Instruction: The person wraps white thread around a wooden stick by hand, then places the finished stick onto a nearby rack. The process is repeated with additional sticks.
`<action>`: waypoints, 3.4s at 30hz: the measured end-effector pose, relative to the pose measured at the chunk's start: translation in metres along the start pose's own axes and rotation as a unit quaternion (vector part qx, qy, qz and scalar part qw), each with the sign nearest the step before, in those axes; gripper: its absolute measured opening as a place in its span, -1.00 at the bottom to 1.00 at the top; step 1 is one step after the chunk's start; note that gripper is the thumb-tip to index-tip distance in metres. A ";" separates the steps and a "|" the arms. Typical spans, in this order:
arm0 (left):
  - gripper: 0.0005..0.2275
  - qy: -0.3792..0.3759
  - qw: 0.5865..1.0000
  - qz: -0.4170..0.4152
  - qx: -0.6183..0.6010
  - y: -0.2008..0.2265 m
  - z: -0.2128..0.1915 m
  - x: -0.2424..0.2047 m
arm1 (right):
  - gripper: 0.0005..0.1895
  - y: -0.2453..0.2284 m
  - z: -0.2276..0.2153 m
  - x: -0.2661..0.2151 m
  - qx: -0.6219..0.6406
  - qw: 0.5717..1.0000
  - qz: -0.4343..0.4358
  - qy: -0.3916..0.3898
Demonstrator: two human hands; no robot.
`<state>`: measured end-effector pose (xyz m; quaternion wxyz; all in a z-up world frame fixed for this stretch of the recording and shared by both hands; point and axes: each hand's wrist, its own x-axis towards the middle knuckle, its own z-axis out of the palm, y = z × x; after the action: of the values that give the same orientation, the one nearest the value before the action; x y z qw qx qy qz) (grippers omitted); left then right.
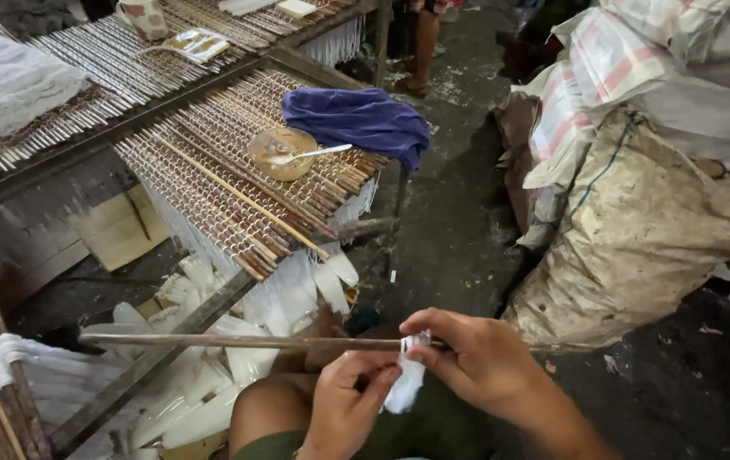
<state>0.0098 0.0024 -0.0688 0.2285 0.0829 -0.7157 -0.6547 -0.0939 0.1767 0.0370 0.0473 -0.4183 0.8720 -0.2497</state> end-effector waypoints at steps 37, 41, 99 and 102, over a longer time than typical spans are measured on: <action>-0.87 0.064 0.984 0.095 -0.138 0.024 0.006 0.006 | -0.70 -0.003 0.000 0.000 -0.028 0.986 0.156 0.052; -0.72 0.072 0.983 0.087 -0.144 0.021 0.018 -0.003 | -0.69 -0.005 0.000 0.001 0.005 0.992 0.118 0.050; -0.83 -0.006 0.993 0.121 -0.001 0.032 0.010 0.000 | -0.71 -0.017 -0.001 0.000 0.022 0.995 0.097 -0.028; -0.81 0.013 0.994 0.103 -0.031 0.030 0.012 0.000 | -0.69 -0.019 -0.004 0.001 0.061 0.993 0.101 -0.005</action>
<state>0.0097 0.0165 -0.0400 0.3062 0.0102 -0.6967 -0.6486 -0.0823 0.1675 0.0500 0.1017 -0.3255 0.8928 -0.2944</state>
